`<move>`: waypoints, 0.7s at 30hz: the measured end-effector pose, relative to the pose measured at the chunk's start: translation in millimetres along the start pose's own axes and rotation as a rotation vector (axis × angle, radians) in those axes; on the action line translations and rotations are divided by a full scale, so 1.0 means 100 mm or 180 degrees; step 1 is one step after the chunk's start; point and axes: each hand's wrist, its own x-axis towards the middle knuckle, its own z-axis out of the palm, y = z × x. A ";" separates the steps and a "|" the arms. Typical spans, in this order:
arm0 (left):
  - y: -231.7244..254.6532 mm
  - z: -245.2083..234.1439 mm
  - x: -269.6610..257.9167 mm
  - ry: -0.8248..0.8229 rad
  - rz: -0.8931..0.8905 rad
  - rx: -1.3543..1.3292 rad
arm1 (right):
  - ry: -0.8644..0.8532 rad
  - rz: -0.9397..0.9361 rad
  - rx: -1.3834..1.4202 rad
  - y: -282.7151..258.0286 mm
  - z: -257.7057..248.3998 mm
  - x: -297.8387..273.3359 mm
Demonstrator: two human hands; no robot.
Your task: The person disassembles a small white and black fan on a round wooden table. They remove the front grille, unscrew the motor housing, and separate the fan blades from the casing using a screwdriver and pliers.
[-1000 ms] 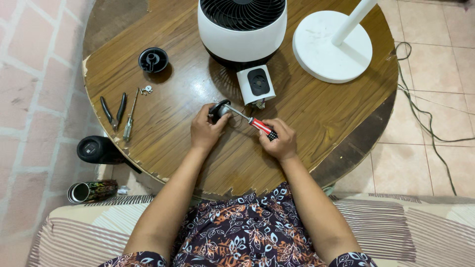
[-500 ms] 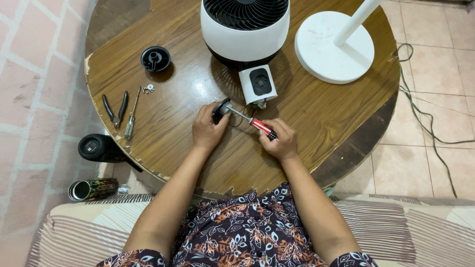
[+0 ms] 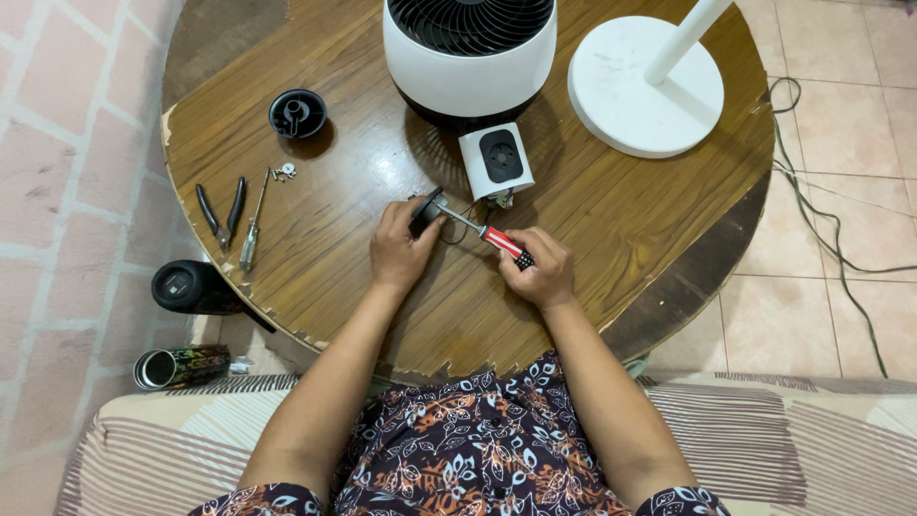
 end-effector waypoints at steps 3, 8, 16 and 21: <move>-0.01 0.00 0.00 0.0120 0.0251 0.0106 | -0.0006 0.0029 0.0017 -0.01 0.00 0.01; -0.02 0.01 -0.01 0.0000 -0.0005 -0.0051 | 0.0027 -0.0057 -0.0015 -0.02 0.00 0.02; -0.07 0.04 0.00 -0.0001 0.0073 0.0124 | -0.0126 0.0068 0.0218 0.07 0.03 -0.04; -0.06 0.05 -0.01 0.0007 0.0034 0.0069 | -0.0479 0.0402 0.1038 0.24 0.07 -0.11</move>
